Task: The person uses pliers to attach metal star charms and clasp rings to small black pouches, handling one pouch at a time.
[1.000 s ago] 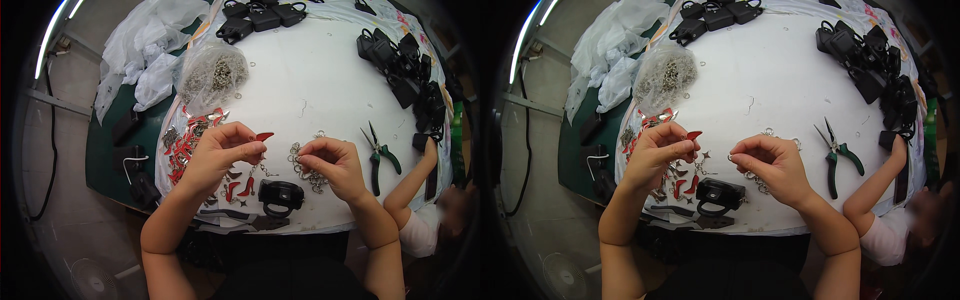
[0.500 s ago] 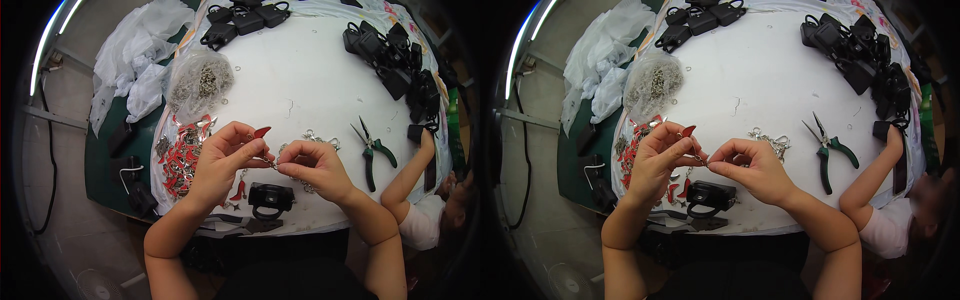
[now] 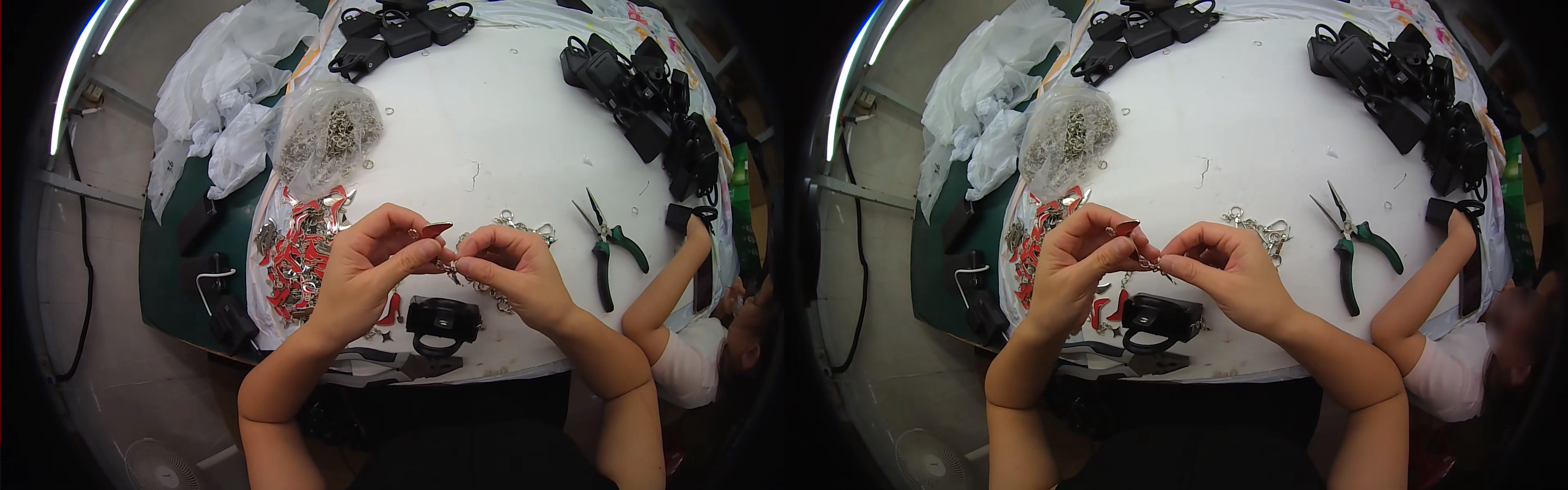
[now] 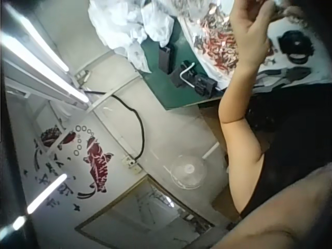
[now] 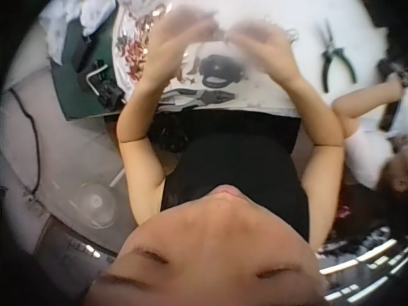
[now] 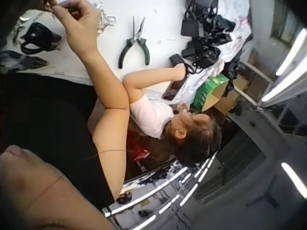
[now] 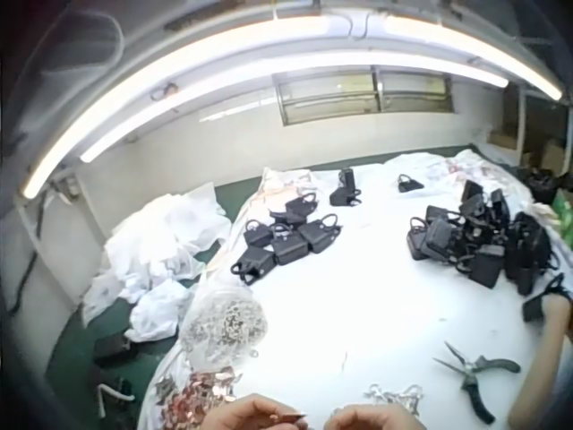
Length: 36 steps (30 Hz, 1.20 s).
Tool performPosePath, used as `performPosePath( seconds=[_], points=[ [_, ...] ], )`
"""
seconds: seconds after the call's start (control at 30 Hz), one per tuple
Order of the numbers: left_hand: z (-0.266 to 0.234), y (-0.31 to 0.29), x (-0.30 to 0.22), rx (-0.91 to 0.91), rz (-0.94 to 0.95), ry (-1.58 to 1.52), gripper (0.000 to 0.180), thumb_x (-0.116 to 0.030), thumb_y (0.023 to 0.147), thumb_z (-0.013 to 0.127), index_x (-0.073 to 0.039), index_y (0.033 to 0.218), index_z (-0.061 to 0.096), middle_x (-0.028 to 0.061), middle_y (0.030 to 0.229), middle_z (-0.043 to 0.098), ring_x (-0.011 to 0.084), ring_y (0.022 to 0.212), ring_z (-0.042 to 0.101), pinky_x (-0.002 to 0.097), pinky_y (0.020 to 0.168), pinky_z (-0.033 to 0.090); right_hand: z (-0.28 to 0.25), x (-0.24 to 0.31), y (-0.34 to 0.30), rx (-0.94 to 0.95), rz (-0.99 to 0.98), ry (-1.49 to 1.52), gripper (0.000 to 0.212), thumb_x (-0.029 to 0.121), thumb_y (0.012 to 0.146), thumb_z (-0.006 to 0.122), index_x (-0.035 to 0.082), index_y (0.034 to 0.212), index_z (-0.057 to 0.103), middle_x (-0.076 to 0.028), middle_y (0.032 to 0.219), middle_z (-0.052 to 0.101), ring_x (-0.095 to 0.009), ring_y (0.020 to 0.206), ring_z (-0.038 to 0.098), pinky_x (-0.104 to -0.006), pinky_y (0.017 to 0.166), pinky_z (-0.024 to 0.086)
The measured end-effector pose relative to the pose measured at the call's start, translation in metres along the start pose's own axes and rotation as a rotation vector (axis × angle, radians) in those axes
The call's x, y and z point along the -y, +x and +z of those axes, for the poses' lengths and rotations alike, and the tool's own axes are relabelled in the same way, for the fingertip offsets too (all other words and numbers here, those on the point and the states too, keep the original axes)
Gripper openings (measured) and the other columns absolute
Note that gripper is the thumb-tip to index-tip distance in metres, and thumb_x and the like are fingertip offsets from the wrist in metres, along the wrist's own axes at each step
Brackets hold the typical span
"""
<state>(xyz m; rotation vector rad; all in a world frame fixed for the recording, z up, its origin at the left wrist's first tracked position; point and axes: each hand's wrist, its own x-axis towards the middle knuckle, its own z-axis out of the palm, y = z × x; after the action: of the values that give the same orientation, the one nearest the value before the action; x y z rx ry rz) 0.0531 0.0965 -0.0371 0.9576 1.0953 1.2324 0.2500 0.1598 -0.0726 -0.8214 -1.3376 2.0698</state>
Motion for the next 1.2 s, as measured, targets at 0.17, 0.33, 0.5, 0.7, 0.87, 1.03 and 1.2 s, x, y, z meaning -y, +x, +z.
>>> performPosePath(
  seconds=[0.17, 0.33, 0.5, 0.7, 0.87, 1.03, 1.2],
  points=[
    [-0.009, -0.015, 0.003, -0.169, 0.086, 0.125, 0.023, -0.006, 0.091, 0.068, 0.0, 0.111, 0.059, 0.0052, 0.092, 0.067, 0.0137, 0.083, 0.065, 0.0277, 0.077, 0.054, -0.004, -0.002, 0.001, 0.014, -0.348, -0.172, 0.007, 0.009, 0.093, 0.066, 0.003, 0.095, 0.064, -0.005, 0.103, 0.064, -0.007, 0.083, 0.058, -0.024, 0.077, 0.046],
    [0.0, -0.078, 0.001, -0.059, 0.193, 0.696, 0.034, -0.013, 0.08, 0.081, -0.002, 0.107, 0.065, 0.0024, 0.072, 0.06, 0.0115, 0.06, 0.053, 0.0261, 0.055, 0.043, -0.012, 0.002, -0.001, 0.118, -0.386, -0.047, 0.006, 0.003, 0.096, 0.058, 0.002, 0.102, 0.057, -0.009, 0.116, 0.061, -0.008, 0.084, 0.058, -0.0242, 0.078, 0.047],
    [0.021, -0.087, 0.021, 0.01, 0.243, 0.836, 0.03, -0.02, 0.077, 0.084, -0.004, 0.095, 0.066, 0.0051, 0.07, 0.055, 0.0186, 0.058, 0.053, 0.0307, 0.052, 0.044, -0.001, 0.021, -0.004, 0.447, -0.249, -0.287, 0.009, 0.003, 0.097, 0.056, 0.002, 0.106, 0.053, -0.01, 0.11, 0.066, -0.008, 0.078, 0.06, -0.0252, 0.072, 0.05],
    [0.016, -0.068, 0.01, -0.022, 0.499, 0.707, 0.031, -0.008, 0.081, 0.08, -0.002, 0.104, 0.06, 0.0089, 0.087, 0.063, 0.0185, 0.071, 0.062, 0.0283, 0.064, 0.049, 0.001, 0.031, -0.018, 0.456, -0.4, -0.258, 0.009, 0.001, 0.097, 0.056, 0.0, 0.105, 0.053, -0.006, 0.092, 0.065, -0.011, 0.081, 0.061, -0.0266, 0.072, 0.05],
    [0.034, -0.069, 0.025, -0.347, 0.3, 0.119, 0.022, 0.001, 0.09, 0.067, 0.005, 0.111, 0.062, 0.0112, 0.102, 0.07, 0.014, 0.094, 0.067, 0.0262, 0.085, 0.053, 0.015, 0.02, -0.053, 0.339, -0.216, 0.001, 0.01, -0.002, 0.096, 0.056, 0.0, 0.105, 0.052, -0.007, 0.094, 0.063, -0.007, 0.074, 0.058, -0.0226, 0.066, 0.048],
    [0.036, -0.07, 0.045, -0.319, 0.236, 0.178, 0.019, 0.002, 0.091, 0.065, 0.006, 0.11, 0.067, 0.0124, 0.1, 0.073, 0.015, 0.092, 0.069, 0.0267, 0.084, 0.054, 0.022, 0.011, -0.061, 0.067, -0.295, -0.309, 0.006, 0.002, 0.089, 0.069, 0.0, 0.093, 0.065, -0.005, 0.1, 0.059, -0.007, 0.072, 0.056, -0.0203, 0.063, 0.046],
    [0.037, -0.075, 0.058, -0.299, 0.291, 0.264, 0.022, 0.001, 0.089, 0.068, 0.004, 0.111, 0.068, 0.0132, 0.1, 0.073, 0.016, 0.09, 0.07, 0.0264, 0.081, 0.054, 0.022, 0.008, -0.053, 0.078, -0.324, -0.462, 0.008, 0.003, 0.085, 0.073, 0.001, 0.089, 0.067, -0.004, 0.097, 0.057, -0.009, 0.074, 0.053, -0.0224, 0.064, 0.044]
  ],
)
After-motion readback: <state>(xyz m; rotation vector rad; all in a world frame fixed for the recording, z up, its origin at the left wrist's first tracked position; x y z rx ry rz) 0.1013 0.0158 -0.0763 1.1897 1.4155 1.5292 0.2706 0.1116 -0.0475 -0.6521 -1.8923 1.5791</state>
